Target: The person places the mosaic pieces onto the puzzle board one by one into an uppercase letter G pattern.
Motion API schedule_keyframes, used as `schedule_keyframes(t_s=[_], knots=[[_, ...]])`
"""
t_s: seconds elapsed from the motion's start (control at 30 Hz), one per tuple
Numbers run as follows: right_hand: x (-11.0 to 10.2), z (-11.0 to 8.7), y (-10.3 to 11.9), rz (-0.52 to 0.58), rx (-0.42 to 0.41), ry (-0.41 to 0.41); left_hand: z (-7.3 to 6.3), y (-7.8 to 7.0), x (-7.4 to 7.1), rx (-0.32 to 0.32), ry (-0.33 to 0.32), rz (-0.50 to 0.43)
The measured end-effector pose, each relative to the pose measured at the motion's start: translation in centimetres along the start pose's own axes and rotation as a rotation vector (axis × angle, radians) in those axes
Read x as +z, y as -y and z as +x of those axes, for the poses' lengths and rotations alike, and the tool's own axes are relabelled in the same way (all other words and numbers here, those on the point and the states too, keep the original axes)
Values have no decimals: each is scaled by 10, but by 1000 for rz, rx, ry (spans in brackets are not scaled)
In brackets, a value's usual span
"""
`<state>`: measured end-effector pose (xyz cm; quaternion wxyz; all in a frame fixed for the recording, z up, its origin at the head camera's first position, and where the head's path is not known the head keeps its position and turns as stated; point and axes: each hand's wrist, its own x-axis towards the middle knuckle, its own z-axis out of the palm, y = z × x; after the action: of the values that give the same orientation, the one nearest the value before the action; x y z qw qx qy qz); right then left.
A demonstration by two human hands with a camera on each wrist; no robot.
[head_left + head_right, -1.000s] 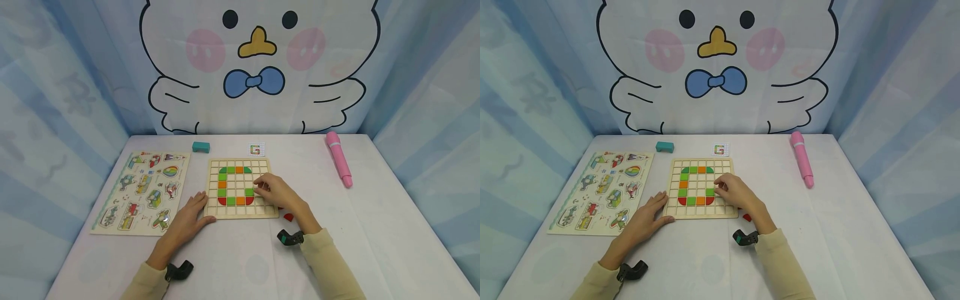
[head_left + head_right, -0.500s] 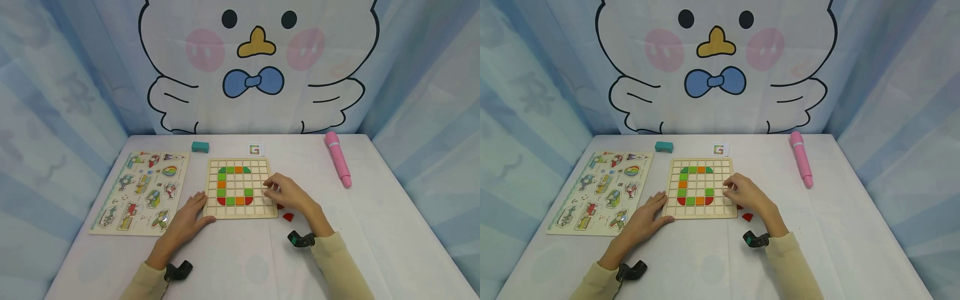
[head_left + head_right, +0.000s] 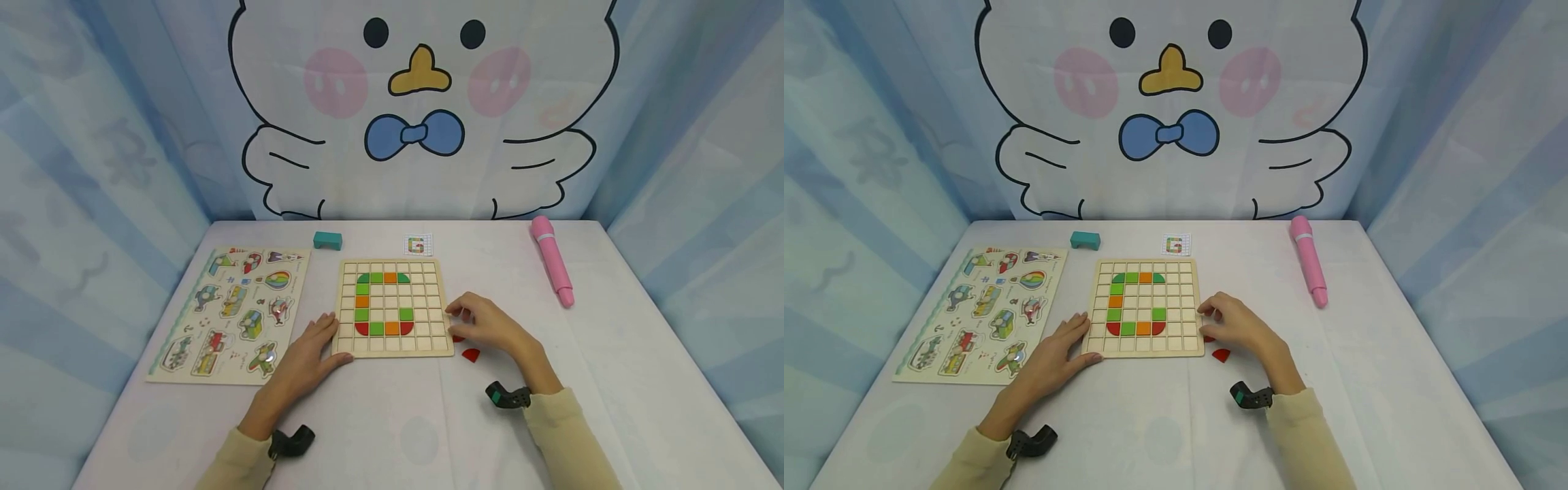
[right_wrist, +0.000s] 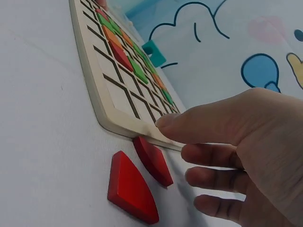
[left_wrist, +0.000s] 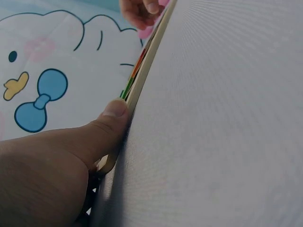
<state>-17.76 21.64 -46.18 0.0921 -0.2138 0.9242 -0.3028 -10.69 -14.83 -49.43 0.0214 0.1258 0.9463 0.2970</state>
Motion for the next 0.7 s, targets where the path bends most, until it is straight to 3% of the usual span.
schedule_keyframes(t_s=[0.33, 0.7], knots=[[-2, -5, -12, -27, 62, 71, 0, 0, -1, 0, 3, -5], [-5, -5, -15, 26, 24, 97, 0, 2, 2, 11, -7, 8]])
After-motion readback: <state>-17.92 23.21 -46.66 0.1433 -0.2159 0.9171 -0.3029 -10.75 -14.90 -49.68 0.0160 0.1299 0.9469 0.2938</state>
